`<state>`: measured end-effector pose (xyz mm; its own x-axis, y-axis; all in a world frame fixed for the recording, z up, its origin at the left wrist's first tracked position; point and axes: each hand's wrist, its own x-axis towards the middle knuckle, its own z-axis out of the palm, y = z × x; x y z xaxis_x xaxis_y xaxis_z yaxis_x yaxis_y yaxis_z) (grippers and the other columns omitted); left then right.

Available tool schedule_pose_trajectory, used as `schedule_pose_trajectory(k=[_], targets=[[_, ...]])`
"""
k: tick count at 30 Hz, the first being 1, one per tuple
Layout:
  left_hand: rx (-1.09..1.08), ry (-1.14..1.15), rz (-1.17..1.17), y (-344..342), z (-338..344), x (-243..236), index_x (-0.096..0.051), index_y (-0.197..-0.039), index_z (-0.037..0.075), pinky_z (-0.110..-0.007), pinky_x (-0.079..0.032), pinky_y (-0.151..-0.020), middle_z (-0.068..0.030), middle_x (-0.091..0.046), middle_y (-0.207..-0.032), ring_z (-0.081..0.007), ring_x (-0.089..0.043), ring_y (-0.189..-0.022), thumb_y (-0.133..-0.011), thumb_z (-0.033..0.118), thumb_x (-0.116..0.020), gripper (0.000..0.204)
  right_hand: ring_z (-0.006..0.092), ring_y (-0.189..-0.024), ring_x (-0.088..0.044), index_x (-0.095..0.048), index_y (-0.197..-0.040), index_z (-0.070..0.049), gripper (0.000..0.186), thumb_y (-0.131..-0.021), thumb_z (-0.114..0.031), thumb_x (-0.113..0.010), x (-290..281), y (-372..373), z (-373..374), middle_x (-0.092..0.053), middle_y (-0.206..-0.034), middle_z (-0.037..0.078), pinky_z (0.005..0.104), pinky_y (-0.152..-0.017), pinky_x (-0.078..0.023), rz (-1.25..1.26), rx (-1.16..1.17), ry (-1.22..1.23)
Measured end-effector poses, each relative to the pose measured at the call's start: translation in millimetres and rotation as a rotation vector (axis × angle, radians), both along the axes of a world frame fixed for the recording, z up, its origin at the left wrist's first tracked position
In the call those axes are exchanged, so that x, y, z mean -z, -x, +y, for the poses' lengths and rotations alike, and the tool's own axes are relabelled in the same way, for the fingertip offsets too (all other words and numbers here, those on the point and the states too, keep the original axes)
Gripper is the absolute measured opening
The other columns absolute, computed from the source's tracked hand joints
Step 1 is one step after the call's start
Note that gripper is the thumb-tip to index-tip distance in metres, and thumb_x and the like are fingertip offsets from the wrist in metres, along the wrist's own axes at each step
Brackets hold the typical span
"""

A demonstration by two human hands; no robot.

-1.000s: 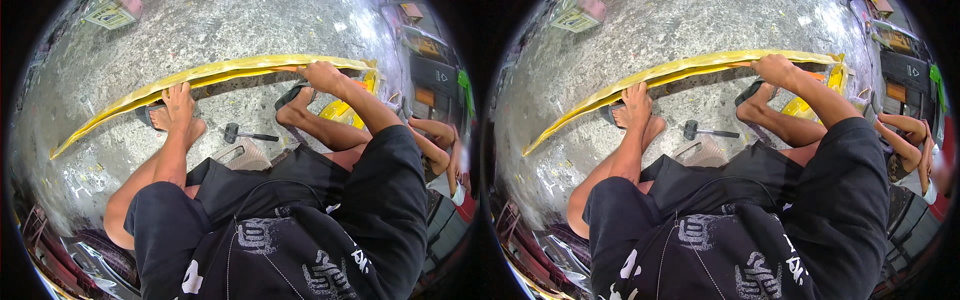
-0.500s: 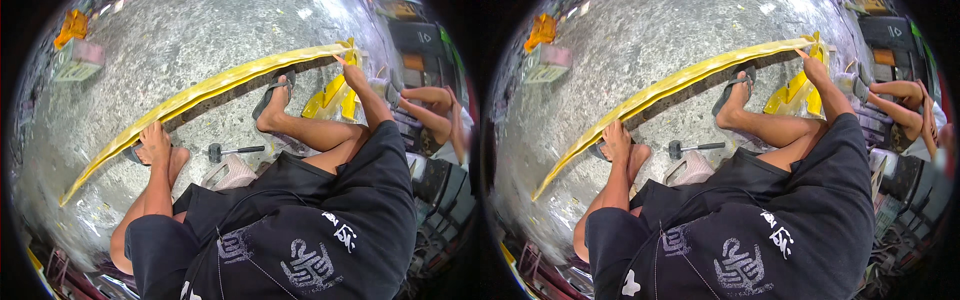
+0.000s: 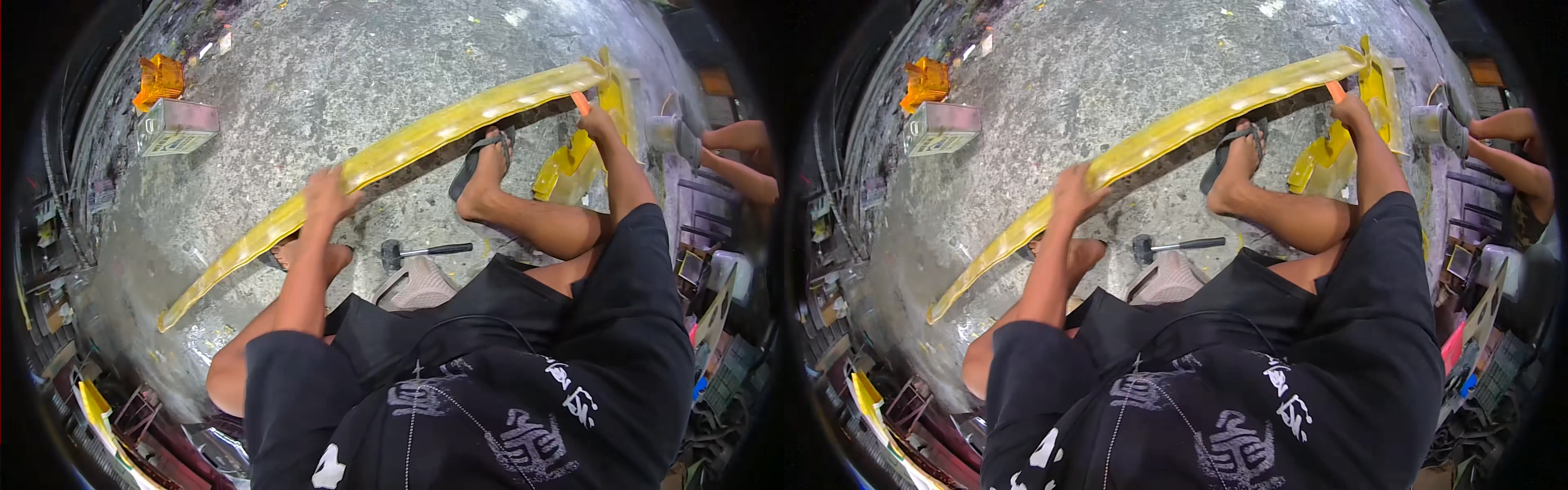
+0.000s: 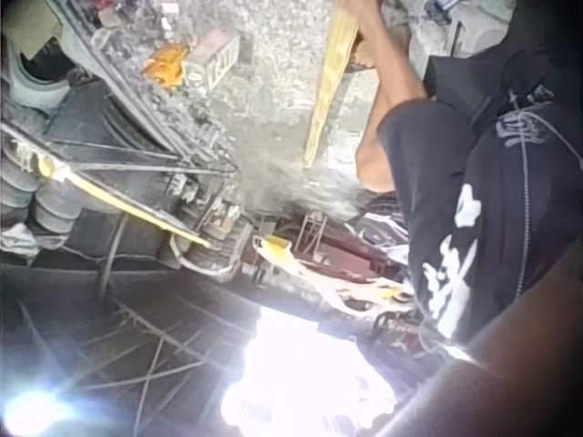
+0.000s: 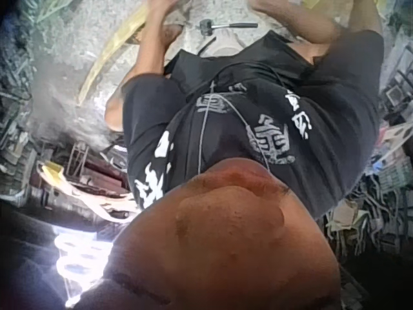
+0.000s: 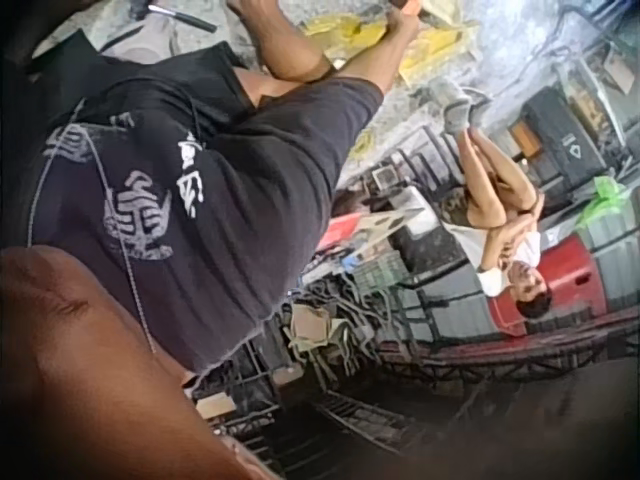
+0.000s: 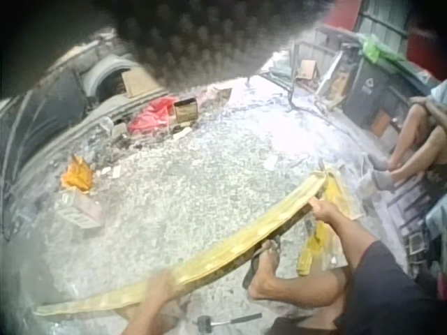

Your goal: The recorder is repairing or cleaning a yellow car bumper lip using an orange pipe-like tool and a hammer while sitting on the workshop floor.

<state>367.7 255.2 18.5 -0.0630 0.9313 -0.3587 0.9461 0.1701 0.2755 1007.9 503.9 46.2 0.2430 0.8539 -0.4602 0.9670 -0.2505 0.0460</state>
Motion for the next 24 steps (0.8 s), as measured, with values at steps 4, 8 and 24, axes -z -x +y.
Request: schedule_pose_trajectory(k=[4,8,24], targets=[[0.129,0.091,0.256,-22,7,40,-0.037,-0.156,0.011,-0.06,-0.044,-0.108,-0.0205,-0.053,-0.145,-0.0425,-0.055,-0.13,-0.074,0.039,-0.085,0.099,0.0164,-0.059,-0.061,-0.061,-0.111,0.0,0.022,-0.1,-0.017,-0.067,11,62,-42,-0.064,-0.08,0.008,0.0287,-0.053,-0.053,0.748,0.713,0.138],[0.123,0.152,0.029,-46,27,67,-0.032,-0.157,0.007,-0.063,-0.041,-0.107,-0.0242,-0.053,-0.14,-0.0415,-0.052,-0.132,-0.076,0.021,-0.084,0.097,0.0191,-0.063,-0.063,-0.056,-0.101,0.001,0.014,-0.103,-0.012,-0.061,-14,19,-47,-0.063,-0.082,0.011,0.0325,-0.055,-0.056,0.958,0.837,0.137],[0.081,-0.109,-0.038,156,-86,86,-0.052,-0.128,0.003,-0.055,-0.05,-0.092,-0.0292,-0.063,-0.119,-0.0496,-0.06,-0.111,-0.075,-0.005,-0.06,0.054,0.0282,-0.063,-0.067,-0.051,-0.126,0.008,0.031,-0.099,-0.008,-0.05,-55,270,-158,-0.062,-0.092,0.02,0.0412,-0.054,-0.06,1.209,0.925,0.012]])
